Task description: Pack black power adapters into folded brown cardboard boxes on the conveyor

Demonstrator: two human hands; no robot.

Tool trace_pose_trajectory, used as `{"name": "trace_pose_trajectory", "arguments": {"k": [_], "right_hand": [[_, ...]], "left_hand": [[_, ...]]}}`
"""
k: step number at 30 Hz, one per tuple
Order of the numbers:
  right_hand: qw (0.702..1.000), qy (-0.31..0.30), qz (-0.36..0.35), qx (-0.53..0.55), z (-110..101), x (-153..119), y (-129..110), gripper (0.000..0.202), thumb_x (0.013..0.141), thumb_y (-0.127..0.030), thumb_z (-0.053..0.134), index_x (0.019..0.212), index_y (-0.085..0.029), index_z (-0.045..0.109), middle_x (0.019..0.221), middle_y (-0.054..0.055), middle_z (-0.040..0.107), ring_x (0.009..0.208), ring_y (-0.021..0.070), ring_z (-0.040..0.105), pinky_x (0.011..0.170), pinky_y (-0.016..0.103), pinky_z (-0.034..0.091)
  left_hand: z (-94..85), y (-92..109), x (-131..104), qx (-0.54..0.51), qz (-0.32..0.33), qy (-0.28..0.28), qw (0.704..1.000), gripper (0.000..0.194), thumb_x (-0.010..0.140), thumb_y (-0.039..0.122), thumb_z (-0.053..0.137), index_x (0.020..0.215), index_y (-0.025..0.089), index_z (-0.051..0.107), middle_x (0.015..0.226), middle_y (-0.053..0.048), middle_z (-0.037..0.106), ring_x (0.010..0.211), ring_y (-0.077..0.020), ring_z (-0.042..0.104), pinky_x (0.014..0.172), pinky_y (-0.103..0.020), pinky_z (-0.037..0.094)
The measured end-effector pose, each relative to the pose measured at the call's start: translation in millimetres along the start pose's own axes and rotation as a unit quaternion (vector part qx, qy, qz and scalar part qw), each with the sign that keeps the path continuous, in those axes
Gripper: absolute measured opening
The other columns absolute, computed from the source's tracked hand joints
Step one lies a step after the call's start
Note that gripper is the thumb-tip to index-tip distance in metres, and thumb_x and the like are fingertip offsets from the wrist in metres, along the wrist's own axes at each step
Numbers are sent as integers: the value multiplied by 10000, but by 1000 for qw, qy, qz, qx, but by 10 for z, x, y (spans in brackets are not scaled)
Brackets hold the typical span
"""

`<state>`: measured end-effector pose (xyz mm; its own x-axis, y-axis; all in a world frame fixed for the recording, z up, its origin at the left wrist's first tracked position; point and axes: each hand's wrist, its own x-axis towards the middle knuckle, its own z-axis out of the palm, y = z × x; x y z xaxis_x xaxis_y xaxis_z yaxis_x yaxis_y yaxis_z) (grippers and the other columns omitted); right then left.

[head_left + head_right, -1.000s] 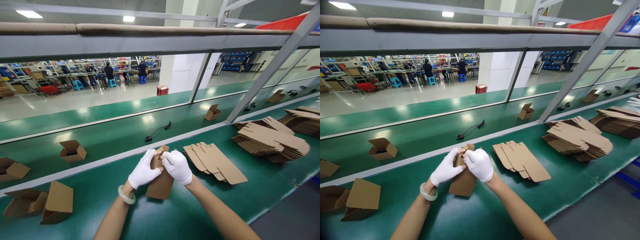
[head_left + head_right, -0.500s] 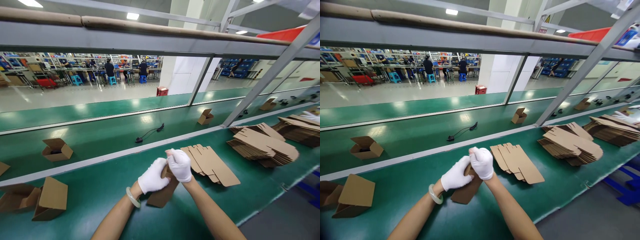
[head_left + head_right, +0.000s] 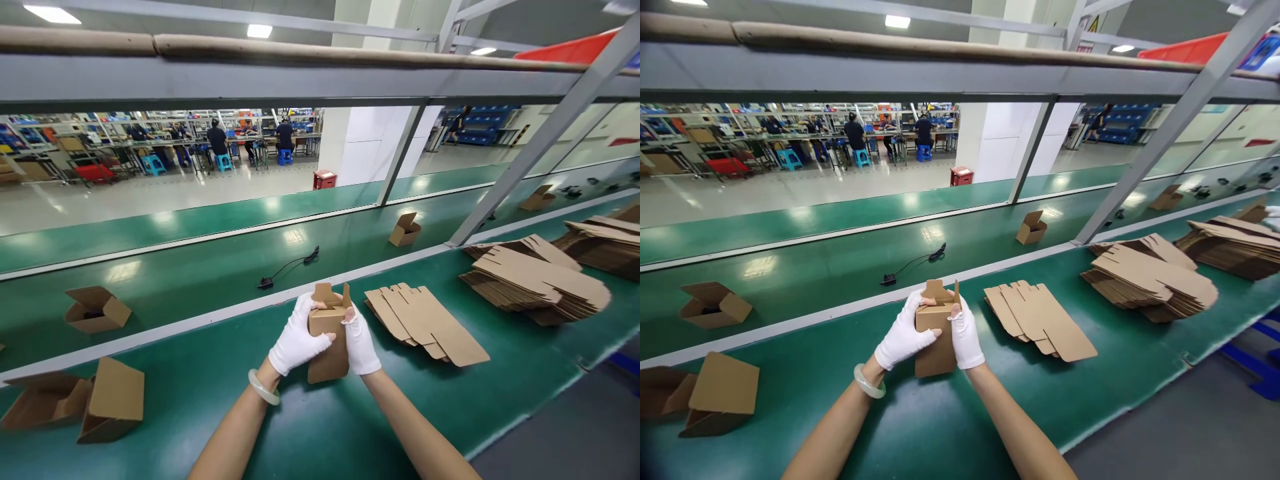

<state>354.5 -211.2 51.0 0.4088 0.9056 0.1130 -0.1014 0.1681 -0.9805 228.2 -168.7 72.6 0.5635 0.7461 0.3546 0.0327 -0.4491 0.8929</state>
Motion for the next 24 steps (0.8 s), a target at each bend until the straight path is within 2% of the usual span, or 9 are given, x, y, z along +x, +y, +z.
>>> {"name": "trace_pose_trajectory", "arguments": {"k": [2,4,6,8,12,16,20,24], "right_hand": [[1000,-4,-15,-19,-2,13,-20,617,794,-669,379,1192,-205,461,1174,111,586,1001,268,585,839,389,485],[999,-31,-15,-20,-12,31,-61,631,847,-657,216,1224,-203,437,1140,117,601,984,255,595,826,385,487],[996,-84,7,-24,-30,65,-125,706,871,-602,7,1240,-186,442,1056,135,632,941,246,613,795,385,490],[988,-143,36,-48,-61,113,-206,751,875,-536,-82,1215,-180,485,966,145,657,889,247,625,764,396,489],[966,-238,89,-52,-158,186,-382,558,912,-463,74,1169,-218,504,1024,106,649,937,231,607,801,399,482],[940,-308,149,11,-220,191,-478,404,822,-390,348,1148,-204,497,1080,90,622,1013,228,578,850,388,466],[933,-303,184,56,-233,179,-425,453,678,-264,517,1126,-192,515,1113,94,602,1028,225,567,866,366,458],[925,-318,195,68,-304,250,-418,408,655,-255,587,1058,-196,555,1101,89,604,1007,213,577,843,335,463]], "left_hand": [[-42,10,15,4,-8,4,1000,390,651,268,673,976,213,465,1109,-49,496,1026,-217,522,893,-386,431],[-89,19,27,8,-9,8,1000,351,640,277,686,904,206,467,1139,-53,491,1044,-223,514,899,-387,423],[-138,34,33,13,-5,1,1000,323,638,283,692,855,200,468,1198,-67,471,1086,-234,498,920,-392,409],[-185,55,33,22,-2,-19,1000,300,639,284,693,819,195,470,1241,-80,450,1120,-245,481,933,-395,400],[-256,88,26,25,6,-54,998,301,639,283,699,812,193,470,1288,-94,423,1160,-256,457,953,-395,386],[-272,91,15,18,-4,-75,997,323,633,277,707,844,195,476,1302,-100,420,1153,-264,463,931,-385,399],[-238,88,8,21,-24,-95,995,400,603,275,716,913,201,474,1219,-73,493,1031,-228,527,867,-353,437],[-226,86,7,-14,-7,-96,995,407,608,246,710,933,204,468,1144,-60,538,1012,-215,535,865,-330,435]]}}
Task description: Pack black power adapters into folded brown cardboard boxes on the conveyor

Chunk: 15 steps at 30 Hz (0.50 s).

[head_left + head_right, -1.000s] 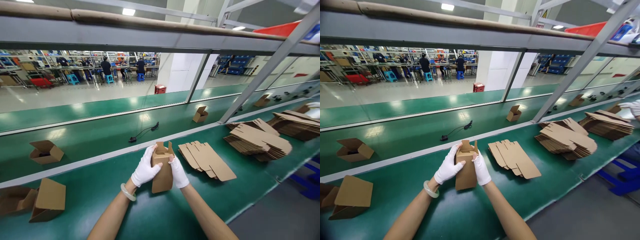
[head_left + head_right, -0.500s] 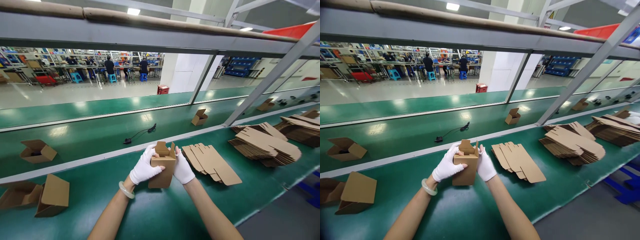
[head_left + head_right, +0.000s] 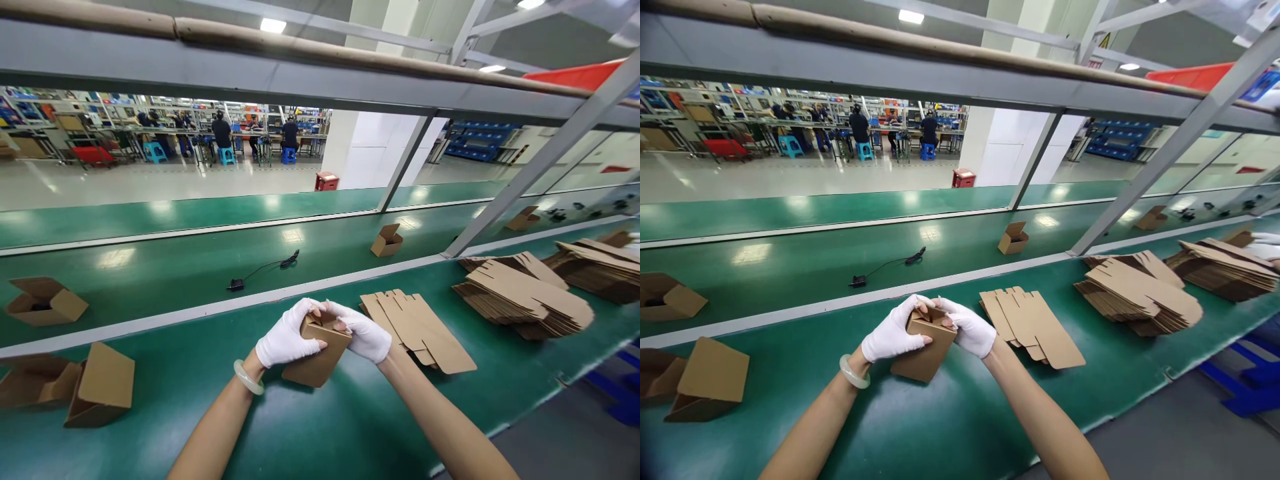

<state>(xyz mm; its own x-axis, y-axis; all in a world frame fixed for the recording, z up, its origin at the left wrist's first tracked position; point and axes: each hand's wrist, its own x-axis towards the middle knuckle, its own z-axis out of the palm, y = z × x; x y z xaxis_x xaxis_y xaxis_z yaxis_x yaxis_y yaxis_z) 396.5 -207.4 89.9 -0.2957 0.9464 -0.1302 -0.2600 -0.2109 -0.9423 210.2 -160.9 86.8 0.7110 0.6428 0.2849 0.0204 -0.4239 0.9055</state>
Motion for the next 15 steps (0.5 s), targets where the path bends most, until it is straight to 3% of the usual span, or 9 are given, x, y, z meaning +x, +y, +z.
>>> {"name": "trace_pose_trajectory", "arguments": {"k": [5,10,13,15], "right_hand": [[989,-68,37,-122,-71,75,-299,483,699,-407,633,1119,-181,555,1151,105,586,1031,224,562,864,355,440],[934,-161,30,-318,86,219,-457,411,706,-333,644,1087,-189,587,1086,43,623,1033,222,555,867,348,442],[893,-157,34,-421,126,261,-438,297,692,-281,639,974,-193,619,959,16,659,903,212,603,760,313,482],[884,-135,19,-448,94,258,-427,254,723,-295,607,955,-194,621,944,18,663,880,206,608,737,303,486]], "left_hand": [[-52,0,-23,-10,-2,-5,1000,398,628,272,709,941,205,474,1036,-47,572,965,-209,544,853,-330,429],[-69,47,-35,-16,13,-38,999,385,641,281,703,938,201,472,994,-44,578,916,-198,546,822,-324,439],[-50,101,-23,17,-5,-60,998,356,643,302,693,923,202,498,958,-34,574,894,-195,540,830,-334,431],[-63,120,-4,-1,-14,-49,999,320,650,309,682,891,197,503,953,-34,573,907,-198,538,840,-332,428]]}}
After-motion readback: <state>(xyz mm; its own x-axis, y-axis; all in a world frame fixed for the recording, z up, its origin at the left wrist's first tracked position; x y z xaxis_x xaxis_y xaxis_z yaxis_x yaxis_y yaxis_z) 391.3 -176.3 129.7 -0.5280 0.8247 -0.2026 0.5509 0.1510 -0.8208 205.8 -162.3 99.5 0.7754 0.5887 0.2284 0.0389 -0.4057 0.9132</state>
